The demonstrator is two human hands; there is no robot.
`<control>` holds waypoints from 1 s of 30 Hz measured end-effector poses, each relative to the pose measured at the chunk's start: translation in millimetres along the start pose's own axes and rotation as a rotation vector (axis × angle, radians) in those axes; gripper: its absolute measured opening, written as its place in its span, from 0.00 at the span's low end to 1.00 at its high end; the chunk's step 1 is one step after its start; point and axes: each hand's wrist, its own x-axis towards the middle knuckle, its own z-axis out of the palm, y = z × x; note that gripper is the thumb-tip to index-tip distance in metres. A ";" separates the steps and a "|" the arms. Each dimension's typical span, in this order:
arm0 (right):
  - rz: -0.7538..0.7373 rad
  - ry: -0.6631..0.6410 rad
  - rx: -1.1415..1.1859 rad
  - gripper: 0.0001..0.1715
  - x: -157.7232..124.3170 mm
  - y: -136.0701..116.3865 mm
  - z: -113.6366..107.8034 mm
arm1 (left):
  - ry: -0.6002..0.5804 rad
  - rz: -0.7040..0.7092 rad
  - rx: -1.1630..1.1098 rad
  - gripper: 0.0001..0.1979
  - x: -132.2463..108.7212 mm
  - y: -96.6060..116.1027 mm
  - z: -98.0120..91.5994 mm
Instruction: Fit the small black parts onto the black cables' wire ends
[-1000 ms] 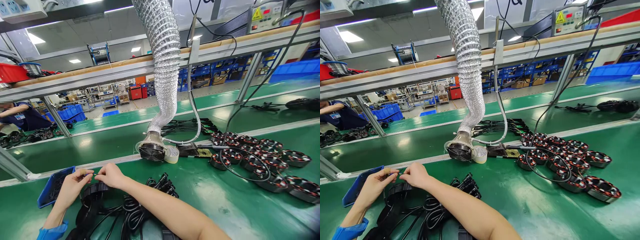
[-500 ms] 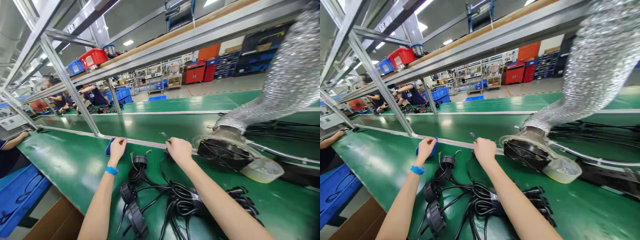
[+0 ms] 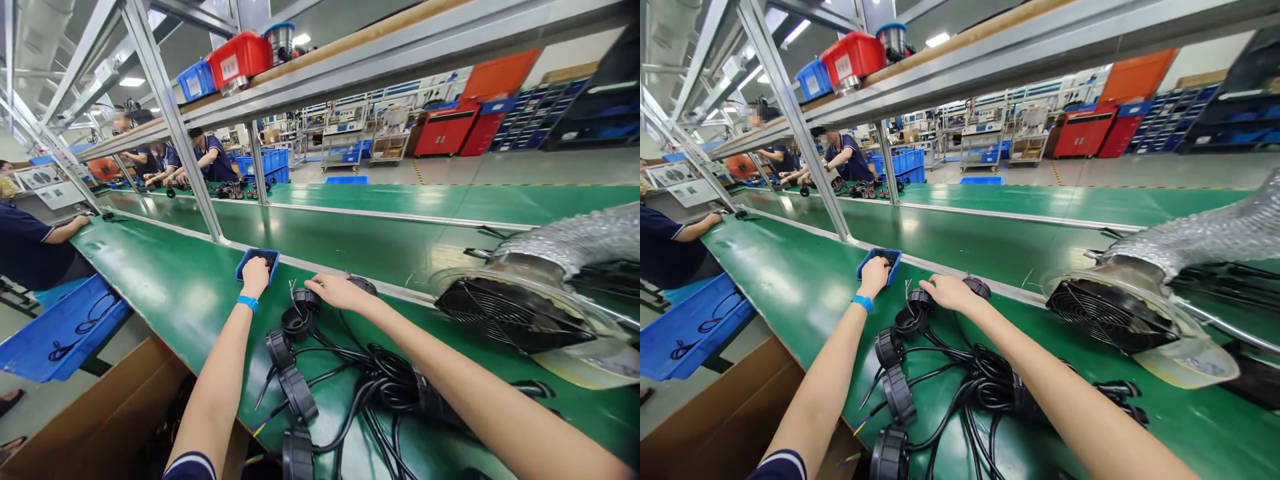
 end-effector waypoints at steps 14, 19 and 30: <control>0.161 0.046 0.549 0.15 29.9 8.5 32.2 | 0.168 -0.101 -0.334 0.11 11.6 -15.7 0.9; 0.013 0.313 0.640 0.19 30.0 15.4 21.4 | 0.217 -0.112 -0.427 0.10 15.1 -21.5 2.8; -0.114 0.335 0.557 0.22 22.6 3.9 14.2 | 0.201 -0.068 -0.532 0.10 16.8 -19.8 7.6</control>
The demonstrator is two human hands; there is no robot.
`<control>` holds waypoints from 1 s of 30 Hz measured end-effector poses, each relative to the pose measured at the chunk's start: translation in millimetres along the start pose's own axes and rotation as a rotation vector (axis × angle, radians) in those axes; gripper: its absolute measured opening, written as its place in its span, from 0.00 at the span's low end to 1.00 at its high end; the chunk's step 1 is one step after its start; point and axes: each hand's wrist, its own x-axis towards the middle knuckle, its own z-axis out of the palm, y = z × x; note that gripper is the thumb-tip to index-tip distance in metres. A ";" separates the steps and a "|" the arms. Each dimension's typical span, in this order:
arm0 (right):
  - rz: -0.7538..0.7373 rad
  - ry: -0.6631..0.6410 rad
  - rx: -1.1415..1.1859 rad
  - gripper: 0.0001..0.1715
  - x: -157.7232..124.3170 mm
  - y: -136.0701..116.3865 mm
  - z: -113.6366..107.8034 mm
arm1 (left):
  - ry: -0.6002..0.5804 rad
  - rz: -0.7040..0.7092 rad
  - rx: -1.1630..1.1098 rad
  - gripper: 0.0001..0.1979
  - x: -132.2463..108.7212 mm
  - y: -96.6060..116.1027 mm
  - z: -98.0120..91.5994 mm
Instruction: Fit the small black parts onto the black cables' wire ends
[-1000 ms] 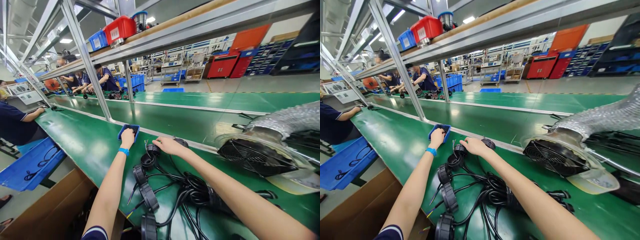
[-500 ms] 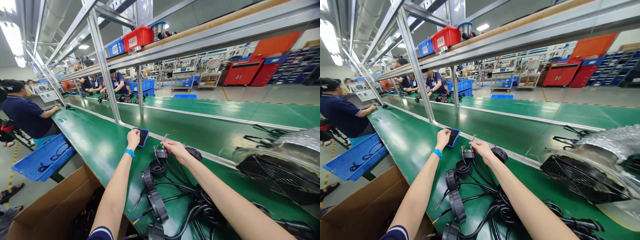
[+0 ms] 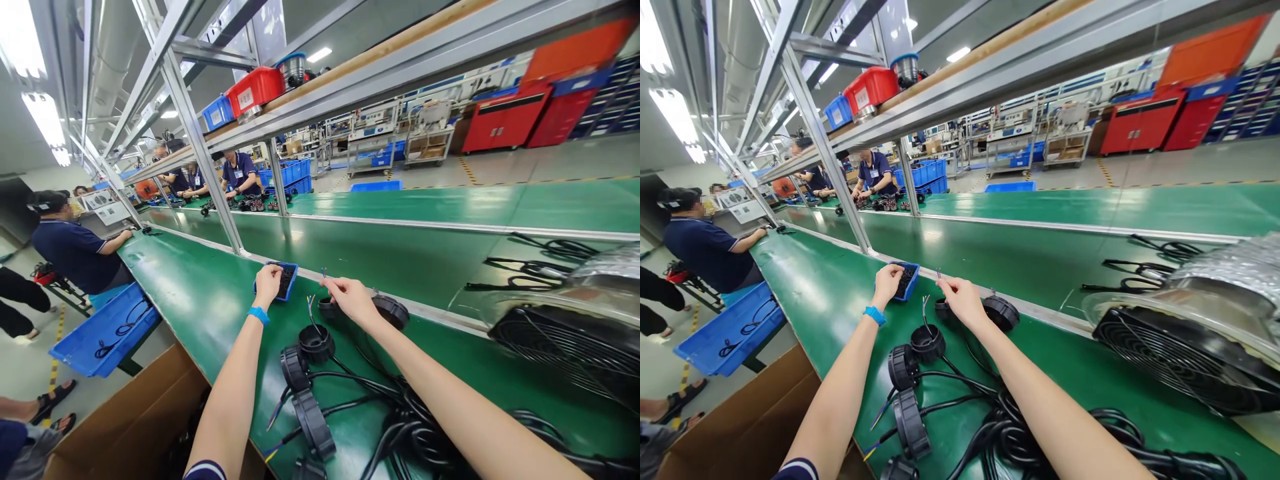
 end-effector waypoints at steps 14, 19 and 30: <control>-0.002 -0.008 0.072 0.19 1.8 -0.2 1.0 | 0.033 0.065 -0.220 0.09 -3.4 11.4 -3.2; -0.015 0.020 0.078 0.18 1.2 -0.9 3.1 | -0.147 0.113 -0.427 0.07 -13.9 43.3 2.6; -0.018 0.081 -0.024 0.18 4.2 10.2 2.4 | -0.254 0.210 -0.615 0.08 -34.7 75.3 -1.4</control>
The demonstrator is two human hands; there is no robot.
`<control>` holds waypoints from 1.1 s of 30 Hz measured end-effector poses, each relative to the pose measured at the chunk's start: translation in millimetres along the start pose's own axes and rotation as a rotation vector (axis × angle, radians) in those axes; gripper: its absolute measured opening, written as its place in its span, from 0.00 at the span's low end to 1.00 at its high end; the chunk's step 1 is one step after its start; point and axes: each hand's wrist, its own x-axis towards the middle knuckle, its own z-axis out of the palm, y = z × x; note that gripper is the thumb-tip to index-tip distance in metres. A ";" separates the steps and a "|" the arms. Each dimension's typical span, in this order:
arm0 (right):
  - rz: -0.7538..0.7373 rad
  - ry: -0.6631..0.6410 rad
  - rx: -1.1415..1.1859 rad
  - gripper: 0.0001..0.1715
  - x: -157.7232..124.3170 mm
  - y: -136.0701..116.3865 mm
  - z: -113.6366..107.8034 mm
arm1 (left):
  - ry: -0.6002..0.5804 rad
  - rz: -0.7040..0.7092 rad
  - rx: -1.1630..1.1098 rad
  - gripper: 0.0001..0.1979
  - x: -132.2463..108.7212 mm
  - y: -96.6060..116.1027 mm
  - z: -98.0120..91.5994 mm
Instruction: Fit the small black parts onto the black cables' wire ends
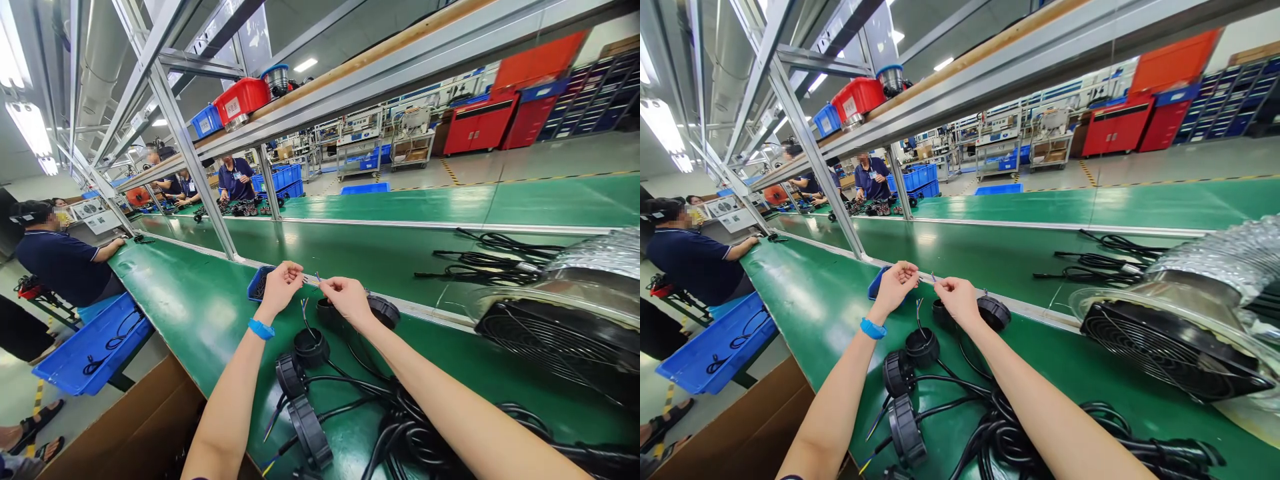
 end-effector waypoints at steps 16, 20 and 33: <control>0.020 -0.038 -0.049 0.21 0.3 -0.1 -0.7 | -0.004 0.079 0.147 0.06 -2.0 1.4 5.1; 0.027 -0.039 -0.037 0.21 0.9 0.0 -0.5 | -0.006 0.078 0.164 0.05 -2.2 0.6 6.2; -0.005 -0.089 0.074 0.22 -0.1 -2.2 1.2 | -0.009 -0.055 -0.079 0.11 -3.1 -10.3 19.2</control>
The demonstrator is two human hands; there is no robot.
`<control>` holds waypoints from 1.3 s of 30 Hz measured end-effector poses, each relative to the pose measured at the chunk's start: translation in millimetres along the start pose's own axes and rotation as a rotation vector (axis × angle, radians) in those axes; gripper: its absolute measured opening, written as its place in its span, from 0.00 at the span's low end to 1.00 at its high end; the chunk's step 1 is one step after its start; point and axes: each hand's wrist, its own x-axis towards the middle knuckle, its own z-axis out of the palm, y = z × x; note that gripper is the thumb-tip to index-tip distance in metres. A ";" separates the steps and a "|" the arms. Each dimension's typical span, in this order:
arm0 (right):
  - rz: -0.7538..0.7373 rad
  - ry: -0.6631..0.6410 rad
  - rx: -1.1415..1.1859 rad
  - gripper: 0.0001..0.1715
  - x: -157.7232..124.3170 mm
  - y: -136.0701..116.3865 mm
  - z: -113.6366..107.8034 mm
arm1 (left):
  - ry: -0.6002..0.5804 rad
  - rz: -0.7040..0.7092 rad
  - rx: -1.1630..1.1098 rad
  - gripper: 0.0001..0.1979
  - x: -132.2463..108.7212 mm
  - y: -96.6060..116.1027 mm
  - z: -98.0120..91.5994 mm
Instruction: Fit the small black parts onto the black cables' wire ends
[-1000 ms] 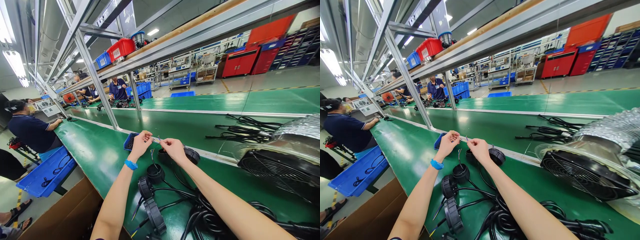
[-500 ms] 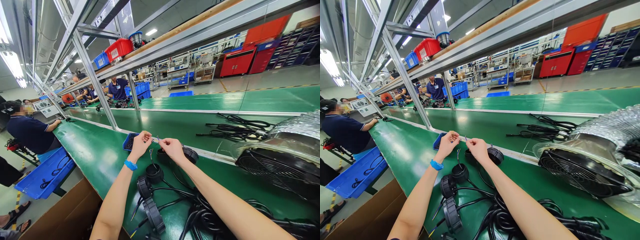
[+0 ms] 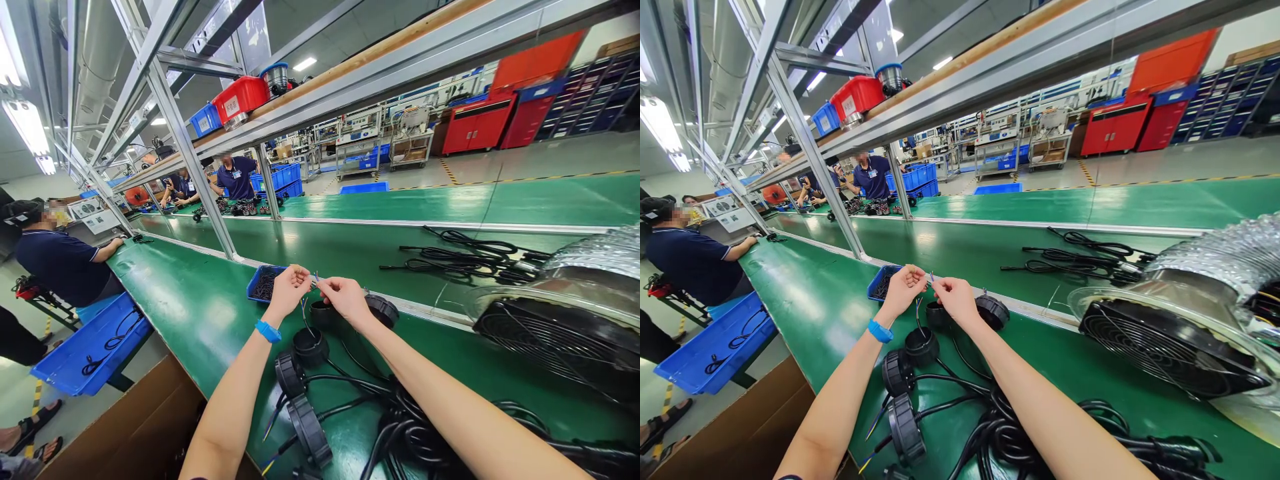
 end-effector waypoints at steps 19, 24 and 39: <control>-0.019 -0.124 0.048 0.22 -3.7 -12.4 2.3 | 0.020 -0.036 -0.101 0.17 9.0 8.5 -24.8; -0.025 -0.147 0.050 0.22 -4.8 -14.1 2.8 | 0.024 -0.025 -0.100 0.17 8.7 7.3 -24.2; -0.033 -0.155 0.069 0.23 -3.8 -13.1 3.8 | 0.014 -0.040 -0.091 0.16 8.2 10.9 -25.1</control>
